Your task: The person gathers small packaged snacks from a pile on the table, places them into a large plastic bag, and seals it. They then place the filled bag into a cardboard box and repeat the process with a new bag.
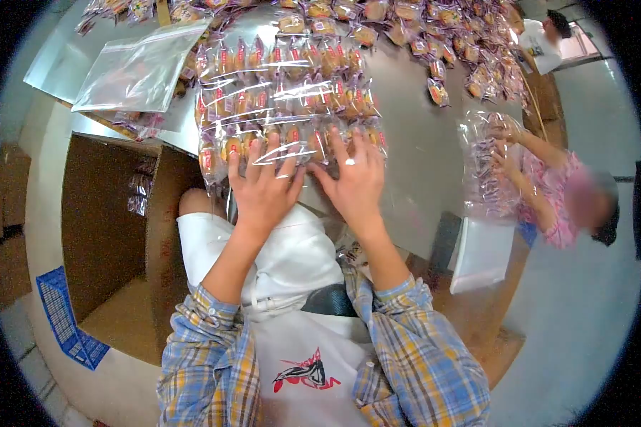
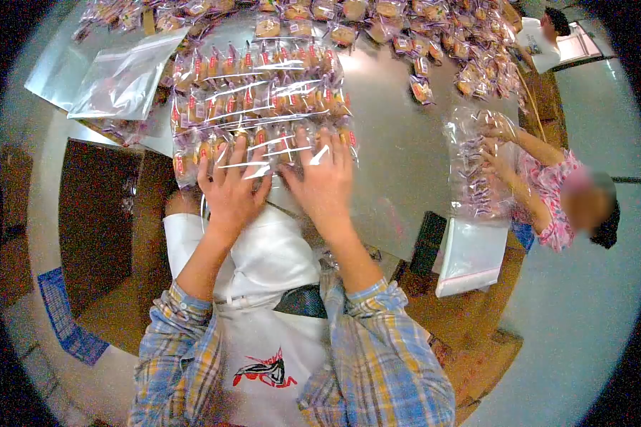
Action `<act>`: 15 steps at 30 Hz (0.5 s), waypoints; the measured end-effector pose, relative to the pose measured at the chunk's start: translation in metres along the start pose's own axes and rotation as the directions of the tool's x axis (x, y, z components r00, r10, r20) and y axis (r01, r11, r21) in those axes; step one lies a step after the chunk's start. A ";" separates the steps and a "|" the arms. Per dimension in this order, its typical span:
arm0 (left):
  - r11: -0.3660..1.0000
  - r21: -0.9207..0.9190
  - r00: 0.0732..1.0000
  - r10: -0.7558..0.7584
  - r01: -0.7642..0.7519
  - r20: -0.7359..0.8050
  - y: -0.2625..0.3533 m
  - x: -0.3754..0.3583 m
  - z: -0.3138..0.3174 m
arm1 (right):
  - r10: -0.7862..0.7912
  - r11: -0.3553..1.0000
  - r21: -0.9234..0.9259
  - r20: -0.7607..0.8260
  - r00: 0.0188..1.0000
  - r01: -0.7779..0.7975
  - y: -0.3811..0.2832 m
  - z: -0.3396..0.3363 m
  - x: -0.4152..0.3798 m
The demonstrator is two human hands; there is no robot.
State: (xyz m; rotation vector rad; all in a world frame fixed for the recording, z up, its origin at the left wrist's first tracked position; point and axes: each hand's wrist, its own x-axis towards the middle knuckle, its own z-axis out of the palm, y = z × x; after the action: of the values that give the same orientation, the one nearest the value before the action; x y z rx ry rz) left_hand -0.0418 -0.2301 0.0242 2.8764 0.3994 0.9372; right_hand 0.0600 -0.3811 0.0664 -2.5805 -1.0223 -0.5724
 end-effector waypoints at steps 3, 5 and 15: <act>1.000 -0.003 0.998 0.019 -0.019 0.065 -0.003 0.006 -0.009 | 0.015 0.999 -0.031 0.004 1.000 -0.015 -0.002 0.004 0.006; 0.999 0.008 0.987 0.041 -0.043 0.152 -0.007 0.008 -0.019 | 0.005 1.000 -0.009 -0.007 1.000 -0.005 -0.006 -0.003 0.005; 0.902 -0.345 0.939 0.319 -0.261 0.125 -0.012 -0.033 -0.039 | -0.183 0.950 0.278 0.123 0.975 0.143 0.002 -0.014 -0.092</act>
State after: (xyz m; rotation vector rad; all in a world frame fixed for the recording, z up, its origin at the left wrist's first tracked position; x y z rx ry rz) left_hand -0.0935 -0.2276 0.0349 2.7194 -0.1937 0.6896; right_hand -0.0035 -0.4425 0.0353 -2.3398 -1.2766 -0.2606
